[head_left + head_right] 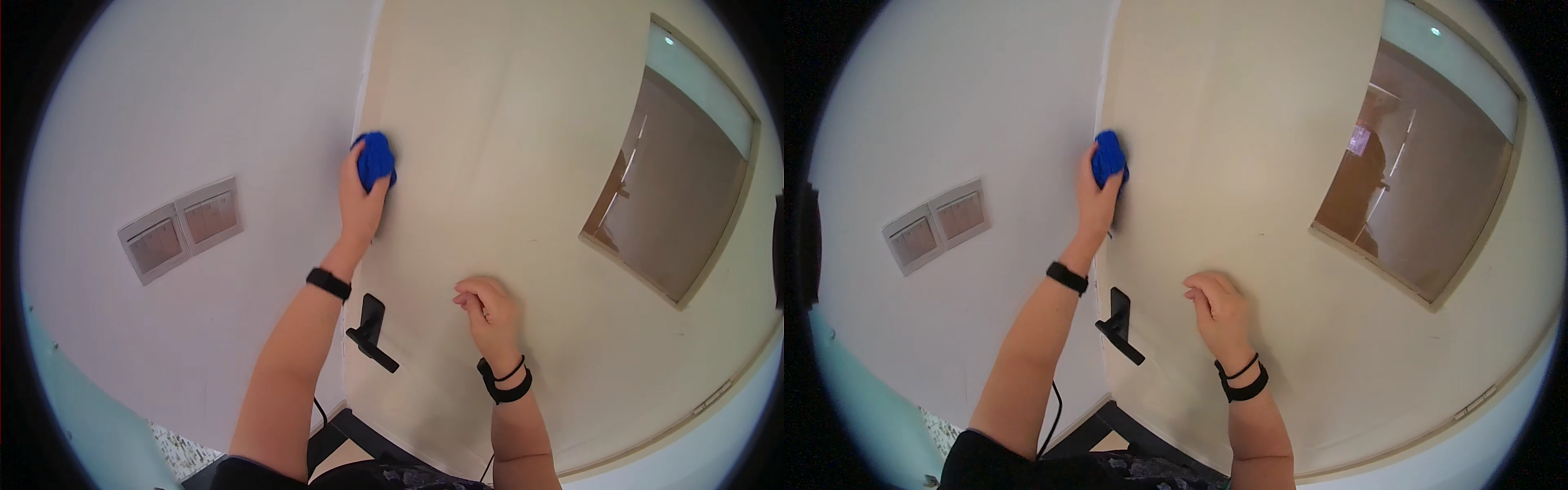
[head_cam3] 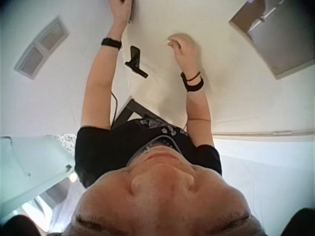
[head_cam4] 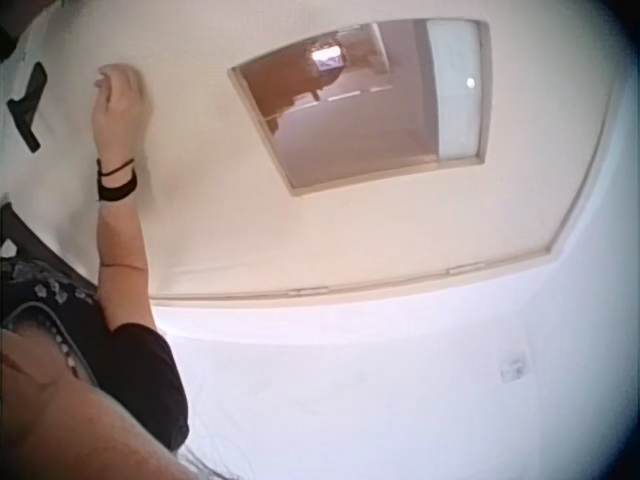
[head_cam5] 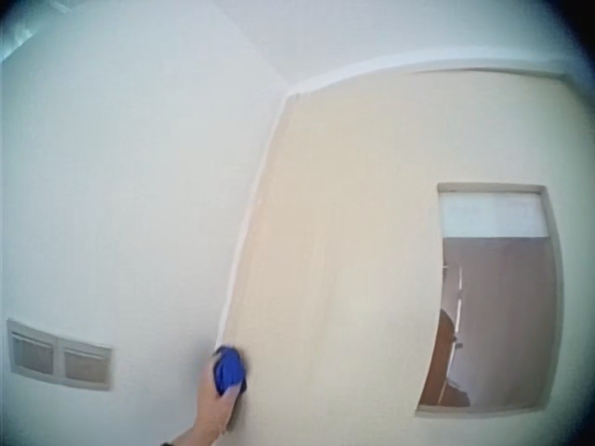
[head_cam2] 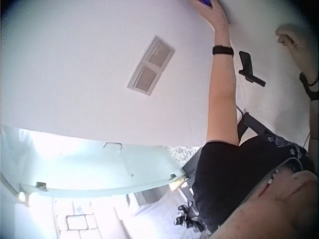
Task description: Wiping a white door and door frame with a blue cloth.
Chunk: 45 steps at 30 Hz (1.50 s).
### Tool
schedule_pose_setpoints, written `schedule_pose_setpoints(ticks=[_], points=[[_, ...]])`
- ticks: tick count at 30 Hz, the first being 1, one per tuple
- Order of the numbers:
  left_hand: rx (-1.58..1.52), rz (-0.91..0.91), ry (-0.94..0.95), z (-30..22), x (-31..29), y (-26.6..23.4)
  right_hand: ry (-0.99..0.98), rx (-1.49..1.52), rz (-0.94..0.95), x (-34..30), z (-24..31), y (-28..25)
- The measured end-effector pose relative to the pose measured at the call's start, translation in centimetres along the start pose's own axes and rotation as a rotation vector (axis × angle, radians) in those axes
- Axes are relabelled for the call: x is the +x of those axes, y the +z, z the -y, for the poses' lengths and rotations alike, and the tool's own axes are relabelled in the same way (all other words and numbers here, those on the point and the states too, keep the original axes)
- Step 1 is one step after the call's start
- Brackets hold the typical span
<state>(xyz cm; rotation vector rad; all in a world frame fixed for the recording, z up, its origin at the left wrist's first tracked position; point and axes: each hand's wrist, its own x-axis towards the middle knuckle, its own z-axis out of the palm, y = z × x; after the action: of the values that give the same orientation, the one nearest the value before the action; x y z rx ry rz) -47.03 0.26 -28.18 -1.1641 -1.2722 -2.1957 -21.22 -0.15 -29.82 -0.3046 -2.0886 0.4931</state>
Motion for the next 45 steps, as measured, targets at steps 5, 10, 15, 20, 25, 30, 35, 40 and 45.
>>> schedule_pose_setpoints(ticks=[5, 10, 15, 20, 25, 30, 35, 40, 45], points=[[0.015, 0.042, -0.145, 1.7, -5.7, -1.4, -0.020, -0.036, 0.002, 0.1, -0.1, 0.3], [0.010, 0.048, -0.166, 3.6, -8.9, -2.1, -0.023, -0.103, -0.005, 0.2, 0.1, 0.9], [0.009, 0.036, -0.193, 4.0, -9.4, -1.6, -0.090, -0.271, 0.012, 0.4, 0.2, 0.9], [0.108, -0.028, -0.110, 0.4, -7.7, 0.0, 0.004, -0.213, 0.032, 0.8, 0.6, 0.8], [0.223, -0.034, 0.119, -3.8, -2.6, 2.0, 0.011, -0.038, 0.009, 4.5, 3.5, 2.5], [0.129, 0.056, 0.235, -6.4, -0.7, 3.4, -0.198, -0.155, -0.049, 10.6, 4.6, 4.1], [0.108, 0.029, 0.245, -3.6, -3.6, 2.2, -0.126, -0.275, -0.011, 9.6, 4.1, 5.7], [0.208, 0.034, 0.110, -1.1, -9.0, 1.5, -0.030, -0.370, 0.049, 5.6, 2.3, 7.0], [0.228, 0.096, 0.006, 0.3, -13.2, 0.3, 0.033, -0.431, 0.120, 2.5, 0.3, 8.4]])
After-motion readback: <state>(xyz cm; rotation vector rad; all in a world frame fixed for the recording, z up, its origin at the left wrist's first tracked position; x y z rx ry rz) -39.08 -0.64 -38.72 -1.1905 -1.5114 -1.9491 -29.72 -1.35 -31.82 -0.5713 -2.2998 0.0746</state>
